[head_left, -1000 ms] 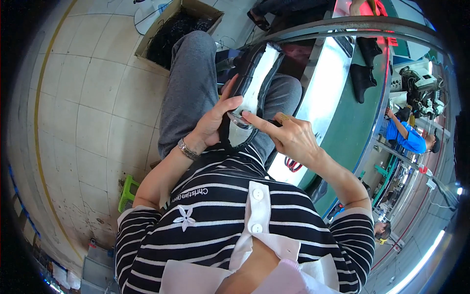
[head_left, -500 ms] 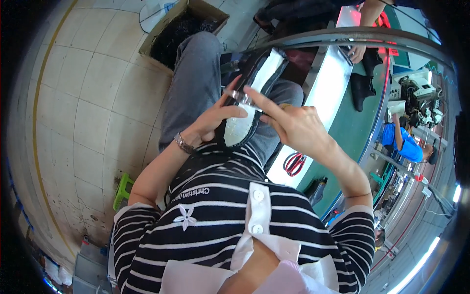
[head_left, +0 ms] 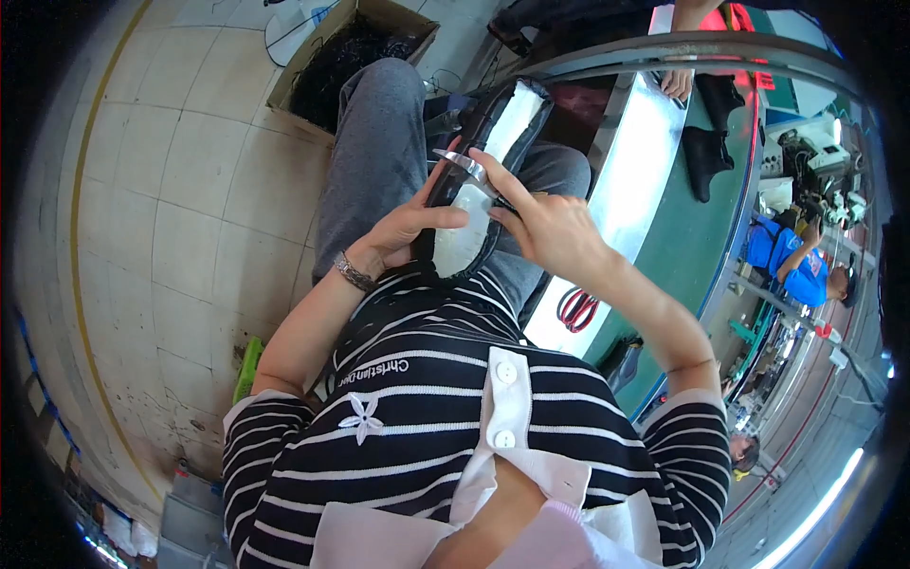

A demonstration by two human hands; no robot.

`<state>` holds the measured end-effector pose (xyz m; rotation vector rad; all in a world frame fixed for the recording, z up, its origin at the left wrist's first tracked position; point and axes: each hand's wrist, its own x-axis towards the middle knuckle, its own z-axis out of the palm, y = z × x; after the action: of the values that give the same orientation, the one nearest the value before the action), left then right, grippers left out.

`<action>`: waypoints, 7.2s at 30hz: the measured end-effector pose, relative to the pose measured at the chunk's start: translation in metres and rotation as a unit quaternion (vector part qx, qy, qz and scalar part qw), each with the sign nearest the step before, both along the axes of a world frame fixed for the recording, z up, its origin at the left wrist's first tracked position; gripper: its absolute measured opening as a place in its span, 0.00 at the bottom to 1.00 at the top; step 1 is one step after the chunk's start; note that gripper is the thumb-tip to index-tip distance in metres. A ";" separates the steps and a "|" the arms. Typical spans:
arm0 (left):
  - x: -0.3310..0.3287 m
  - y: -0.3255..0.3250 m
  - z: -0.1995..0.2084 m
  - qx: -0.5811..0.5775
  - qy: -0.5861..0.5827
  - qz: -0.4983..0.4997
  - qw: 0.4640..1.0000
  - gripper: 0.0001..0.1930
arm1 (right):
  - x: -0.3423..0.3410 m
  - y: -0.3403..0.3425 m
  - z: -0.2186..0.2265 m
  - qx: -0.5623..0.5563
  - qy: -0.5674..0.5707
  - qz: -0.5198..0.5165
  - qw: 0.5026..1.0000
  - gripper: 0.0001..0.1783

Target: Assembling and finishing a shoe by cutting material and pulling the upper over a last.

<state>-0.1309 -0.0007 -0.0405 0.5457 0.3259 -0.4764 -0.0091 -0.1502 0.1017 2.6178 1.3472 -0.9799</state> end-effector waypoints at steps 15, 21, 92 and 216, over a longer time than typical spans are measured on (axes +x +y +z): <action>-0.017 0.000 0.011 -0.150 -0.035 0.085 0.984 0.36 | -0.003 -0.005 0.028 -0.067 0.300 -0.088 0.947 0.35; -0.010 -0.001 0.026 -0.098 -0.036 0.108 0.989 0.36 | -0.022 -0.013 0.028 0.061 -0.159 0.173 0.970 0.48; -0.032 -0.032 0.010 0.259 -0.140 0.188 0.937 0.32 | -0.042 -0.005 0.061 0.268 0.008 0.232 0.935 0.46; 0.045 -0.009 0.044 0.390 -0.234 -0.116 0.883 0.63 | -0.096 -0.149 -0.036 0.450 0.327 -0.519 0.649 0.11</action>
<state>-0.0861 -0.0099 0.0033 1.4743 -0.0357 -0.4148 -0.1051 -0.2989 0.0660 4.2333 -0.0464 -1.8461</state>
